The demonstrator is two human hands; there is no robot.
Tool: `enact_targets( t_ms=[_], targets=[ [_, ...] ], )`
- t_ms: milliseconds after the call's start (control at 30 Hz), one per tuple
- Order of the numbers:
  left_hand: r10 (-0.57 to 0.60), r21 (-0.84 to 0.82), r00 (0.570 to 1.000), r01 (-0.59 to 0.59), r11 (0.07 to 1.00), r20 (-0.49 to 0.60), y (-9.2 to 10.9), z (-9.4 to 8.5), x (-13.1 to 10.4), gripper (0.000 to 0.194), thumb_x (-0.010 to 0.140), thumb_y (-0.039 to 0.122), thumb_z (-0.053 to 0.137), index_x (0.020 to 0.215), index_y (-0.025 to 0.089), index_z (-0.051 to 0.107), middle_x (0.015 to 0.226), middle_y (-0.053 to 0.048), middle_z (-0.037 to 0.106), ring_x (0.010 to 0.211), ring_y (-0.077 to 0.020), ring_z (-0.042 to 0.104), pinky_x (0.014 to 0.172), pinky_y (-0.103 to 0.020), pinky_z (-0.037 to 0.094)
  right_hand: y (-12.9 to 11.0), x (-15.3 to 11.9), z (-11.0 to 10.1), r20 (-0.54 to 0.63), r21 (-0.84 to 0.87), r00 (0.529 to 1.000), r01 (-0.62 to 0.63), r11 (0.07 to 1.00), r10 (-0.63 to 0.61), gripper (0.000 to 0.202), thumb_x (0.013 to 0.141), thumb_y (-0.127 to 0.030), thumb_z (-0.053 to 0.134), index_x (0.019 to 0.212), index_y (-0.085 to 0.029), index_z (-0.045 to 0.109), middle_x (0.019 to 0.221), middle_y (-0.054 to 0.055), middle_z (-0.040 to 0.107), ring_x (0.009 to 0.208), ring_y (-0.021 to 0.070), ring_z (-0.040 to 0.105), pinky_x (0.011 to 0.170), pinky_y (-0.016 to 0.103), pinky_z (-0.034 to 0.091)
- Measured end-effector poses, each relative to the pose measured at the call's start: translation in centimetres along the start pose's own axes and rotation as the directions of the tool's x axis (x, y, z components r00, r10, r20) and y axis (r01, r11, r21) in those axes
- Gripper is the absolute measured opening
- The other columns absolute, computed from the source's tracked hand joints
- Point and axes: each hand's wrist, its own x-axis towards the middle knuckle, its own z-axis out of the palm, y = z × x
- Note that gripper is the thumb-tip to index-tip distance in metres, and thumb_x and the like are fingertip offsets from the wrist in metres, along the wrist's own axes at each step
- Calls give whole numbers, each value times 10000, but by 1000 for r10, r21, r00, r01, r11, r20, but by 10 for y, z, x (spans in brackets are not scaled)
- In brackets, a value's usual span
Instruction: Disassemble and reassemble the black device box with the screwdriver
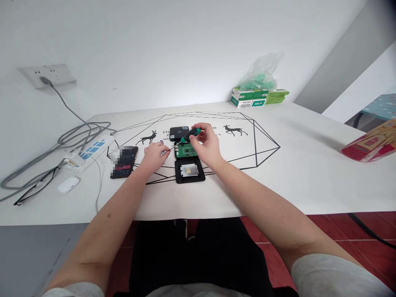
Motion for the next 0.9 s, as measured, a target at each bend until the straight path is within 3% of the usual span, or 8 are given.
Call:
enact_targets(
  t_ms=[400,633,767,900],
  targets=[
    [30,-5,1000,-30,1000,-8,-4,4,1,179,1067,281,659,1064,294,837,1205,-91,767,1284,-373,608,1011,-533,467,4,0,0,0,-1,999,54,999,-54,308,910,-290,698,1209,-299,626,1227,49,772,872,197,724,856,438,666],
    [79,-35,997,-79,996,-1,-5,6,0,179,1041,283,659,1042,274,838,1194,-103,766,1287,-388,605,1037,-577,478,8,2,0,68,18,990,121,992,-122,322,930,-261,669,1247,-283,615,1296,71,749,972,200,722,871,409,669],
    [183,-168,983,-181,969,-2,-6,6,-2,167,1026,311,662,998,271,822,1165,-79,774,1222,-350,629,1098,-583,487,6,3,-4,123,95,974,178,979,-189,328,976,-282,646,1301,-288,606,1373,99,713,1104,226,724,878,410,667],
    [348,-316,937,-331,889,-4,0,4,-6,145,1000,326,680,943,270,801,1163,-61,765,1204,-307,640,1178,-561,473,-1,2,-5,144,178,961,210,962,-236,315,1020,-381,689,1320,-311,624,1358,88,713,1081,226,743,890,421,675]
  ],
)
